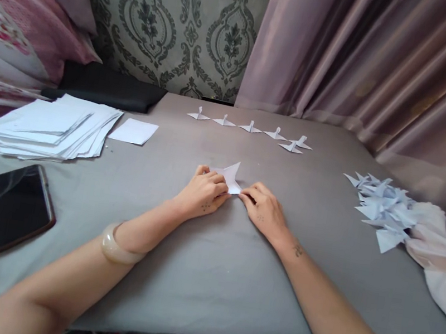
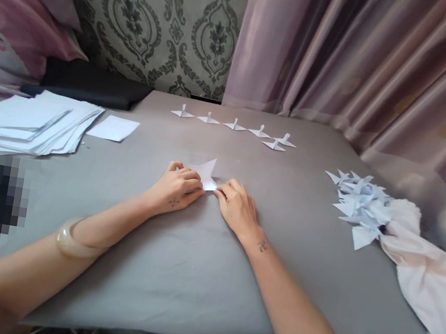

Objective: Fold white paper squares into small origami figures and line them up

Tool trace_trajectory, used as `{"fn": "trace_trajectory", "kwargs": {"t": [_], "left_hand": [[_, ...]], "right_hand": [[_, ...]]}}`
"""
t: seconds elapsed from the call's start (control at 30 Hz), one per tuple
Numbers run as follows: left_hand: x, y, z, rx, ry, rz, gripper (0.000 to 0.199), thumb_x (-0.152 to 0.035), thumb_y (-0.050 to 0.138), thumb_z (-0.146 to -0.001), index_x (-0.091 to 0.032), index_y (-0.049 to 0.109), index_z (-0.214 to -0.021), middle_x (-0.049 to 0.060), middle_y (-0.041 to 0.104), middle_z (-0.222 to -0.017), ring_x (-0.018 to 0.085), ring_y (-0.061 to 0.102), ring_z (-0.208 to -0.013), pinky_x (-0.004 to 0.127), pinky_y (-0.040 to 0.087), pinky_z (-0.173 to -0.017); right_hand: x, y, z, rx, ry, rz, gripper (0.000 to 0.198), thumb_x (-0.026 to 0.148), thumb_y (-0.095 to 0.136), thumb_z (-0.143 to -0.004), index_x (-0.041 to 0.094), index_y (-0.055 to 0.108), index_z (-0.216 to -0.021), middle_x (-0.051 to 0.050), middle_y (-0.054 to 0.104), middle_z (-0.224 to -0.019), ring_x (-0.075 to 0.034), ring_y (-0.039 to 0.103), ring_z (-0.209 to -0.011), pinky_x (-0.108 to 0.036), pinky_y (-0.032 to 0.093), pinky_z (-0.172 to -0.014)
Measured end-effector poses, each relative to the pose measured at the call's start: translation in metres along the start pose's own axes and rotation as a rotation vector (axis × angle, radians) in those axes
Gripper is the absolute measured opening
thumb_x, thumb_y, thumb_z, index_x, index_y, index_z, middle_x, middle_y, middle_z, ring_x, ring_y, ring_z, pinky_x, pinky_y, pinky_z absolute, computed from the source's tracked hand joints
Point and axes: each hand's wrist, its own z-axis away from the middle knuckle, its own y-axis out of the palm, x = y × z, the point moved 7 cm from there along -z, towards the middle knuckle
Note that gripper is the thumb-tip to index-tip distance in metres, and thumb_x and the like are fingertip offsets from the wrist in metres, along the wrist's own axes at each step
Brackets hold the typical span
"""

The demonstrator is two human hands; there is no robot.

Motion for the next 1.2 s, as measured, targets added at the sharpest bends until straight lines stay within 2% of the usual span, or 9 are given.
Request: {"fn": "trace_trajectory", "kwargs": {"t": [0.13,0.27,0.5,0.67,0.77,0.83,0.93,1.03,1.2], "left_hand": [[0.004,0.000,-0.003,-0.033,-0.098,0.018,0.030,-0.030,0.043,-0.094,-0.018,0.067,-0.080,0.005,0.069,-0.083,0.017,0.060,-0.076,0.040,0.030,-0.086],[0.009,0.003,-0.009,-0.055,-0.184,0.028,0.024,-0.029,0.047,-0.091,-0.019,0.066,-0.080,0.003,0.070,-0.080,0.018,0.061,-0.076,0.040,0.030,-0.084],[0.018,0.009,-0.017,-0.003,-0.276,0.081,0.017,-0.031,0.055,-0.085,-0.019,0.065,-0.078,0.001,0.070,-0.077,0.018,0.062,-0.075,0.040,0.031,-0.083],[0.025,0.015,-0.018,0.050,-0.296,0.110,0.018,-0.034,0.055,-0.084,-0.020,0.066,-0.079,0.001,0.070,-0.082,0.018,0.063,-0.077,0.039,0.031,-0.083],[0.026,0.015,-0.019,0.040,-0.280,0.132,0.019,-0.034,0.054,-0.084,-0.020,0.066,-0.078,0.002,0.071,-0.081,0.018,0.062,-0.074,0.040,0.031,-0.082],[0.026,0.014,-0.020,0.029,-0.269,0.139,0.019,-0.034,0.054,-0.083,-0.020,0.065,-0.076,0.002,0.071,-0.081,0.018,0.062,-0.073,0.040,0.031,-0.083],[0.024,0.014,-0.020,0.027,-0.268,0.142,0.017,-0.033,0.055,-0.083,-0.021,0.065,-0.077,0.001,0.071,-0.082,0.018,0.062,-0.074,0.040,0.030,-0.084],[0.025,0.013,-0.020,0.043,-0.282,0.147,0.016,-0.033,0.056,-0.082,-0.021,0.065,-0.077,0.001,0.071,-0.082,0.018,0.062,-0.075,0.040,0.030,-0.085],[0.036,0.009,-0.016,0.133,-0.322,0.206,0.024,-0.042,0.062,-0.078,-0.020,0.064,-0.088,0.002,0.070,-0.080,0.017,0.059,-0.070,0.041,0.030,-0.084]], "right_hand": [[-0.006,0.000,-0.001,-0.006,0.079,-0.058,0.019,0.033,0.051,-0.091,0.025,0.068,-0.089,-0.002,0.063,-0.093,-0.016,0.060,-0.084,-0.028,0.042,-0.070],[-0.007,0.000,-0.004,-0.033,0.126,-0.048,0.019,0.033,0.052,-0.090,0.024,0.067,-0.084,-0.003,0.064,-0.091,-0.017,0.060,-0.078,-0.028,0.040,-0.063],[-0.007,0.003,-0.008,-0.041,0.176,0.011,0.014,0.032,0.055,-0.086,0.023,0.060,-0.077,-0.003,0.063,-0.086,-0.016,0.058,-0.070,-0.028,0.035,-0.058],[-0.017,0.002,-0.010,-0.032,0.194,-0.112,0.005,0.026,0.055,-0.082,0.022,0.057,-0.082,-0.003,0.065,-0.081,-0.017,0.058,-0.071,-0.028,0.039,-0.062],[-0.024,0.000,-0.008,-0.044,0.219,-0.187,0.008,0.021,0.053,-0.080,0.021,0.057,-0.087,-0.003,0.064,-0.078,-0.016,0.058,-0.068,-0.028,0.042,-0.063],[-0.022,-0.004,-0.006,-0.095,0.184,-0.210,0.010,0.017,0.052,-0.080,0.021,0.058,-0.088,-0.003,0.064,-0.080,-0.016,0.059,-0.070,-0.029,0.044,-0.066],[-0.004,-0.009,-0.002,-0.155,0.014,-0.243,0.018,0.013,0.045,-0.085,0.021,0.061,-0.091,-0.005,0.064,-0.090,-0.017,0.060,-0.083,-0.030,0.046,-0.076],[0.014,-0.003,0.002,-0.096,-0.128,-0.225,0.031,0.007,0.038,-0.088,0.021,0.063,-0.102,-0.007,0.065,-0.099,-0.019,0.058,-0.095,-0.033,0.046,-0.085],[0.022,0.007,0.005,0.030,-0.162,-0.084,0.041,0.003,0.035,-0.086,0.019,0.063,-0.112,-0.010,0.062,-0.108,-0.023,0.054,-0.098,-0.036,0.047,-0.085]]}}
